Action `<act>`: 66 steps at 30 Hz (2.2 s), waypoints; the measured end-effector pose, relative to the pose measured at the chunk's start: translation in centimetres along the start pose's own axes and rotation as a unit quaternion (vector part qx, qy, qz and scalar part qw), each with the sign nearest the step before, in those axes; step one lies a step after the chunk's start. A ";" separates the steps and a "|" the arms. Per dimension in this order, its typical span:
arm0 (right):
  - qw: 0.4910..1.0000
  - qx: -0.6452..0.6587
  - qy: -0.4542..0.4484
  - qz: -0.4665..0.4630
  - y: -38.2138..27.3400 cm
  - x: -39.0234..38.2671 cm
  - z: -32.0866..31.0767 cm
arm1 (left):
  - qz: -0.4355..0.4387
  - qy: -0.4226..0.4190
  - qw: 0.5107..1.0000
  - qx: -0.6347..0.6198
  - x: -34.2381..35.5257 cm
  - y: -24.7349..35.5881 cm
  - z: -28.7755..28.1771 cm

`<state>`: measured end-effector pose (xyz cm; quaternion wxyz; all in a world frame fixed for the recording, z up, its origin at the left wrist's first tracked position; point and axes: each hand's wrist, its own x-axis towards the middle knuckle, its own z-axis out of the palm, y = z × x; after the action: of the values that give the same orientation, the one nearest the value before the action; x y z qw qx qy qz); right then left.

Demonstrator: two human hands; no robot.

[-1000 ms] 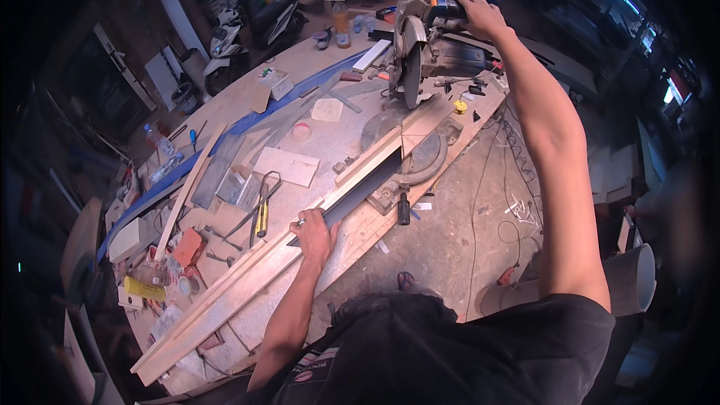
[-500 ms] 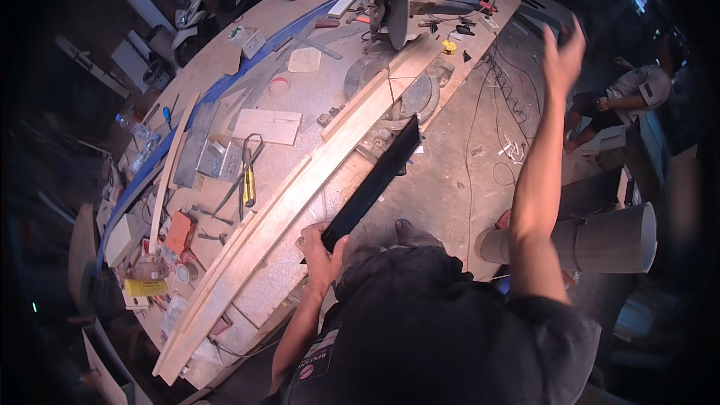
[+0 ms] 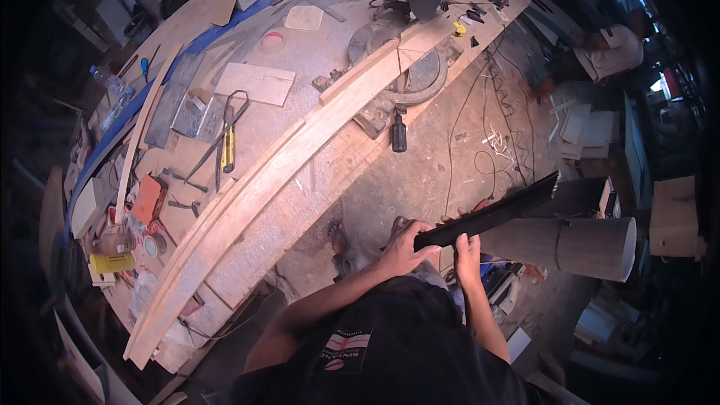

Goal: The person measures and cuts a long, dark-colored strip of material using a miter saw. They repeatedly measure the material with a tape measure, position it on the saw, and make cuts, then inspect the cut pieces.

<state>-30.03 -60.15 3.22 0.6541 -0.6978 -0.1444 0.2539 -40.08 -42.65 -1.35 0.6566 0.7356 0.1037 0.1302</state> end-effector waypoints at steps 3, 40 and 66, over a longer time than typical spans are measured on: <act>0.998 -0.008 0.053 -0.028 -0.2 -0.1 -2.3 | 0.004 -0.017 1.000 -0.011 0.5 0.0 3.6; 0.835 -0.314 -0.337 0.301 4.5 1.5 -11.5 | -0.150 0.308 0.804 -0.485 -5.5 -9.6 14.6; 0.954 0.124 -0.163 0.218 -0.1 3.9 -33.4 | -0.045 0.050 0.968 -0.243 17.2 6.5 27.1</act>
<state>-8.63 -86.09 3.21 0.6320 -0.5749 -0.0608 0.5160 -15.07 -63.27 3.25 0.8148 0.5412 0.1346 0.1583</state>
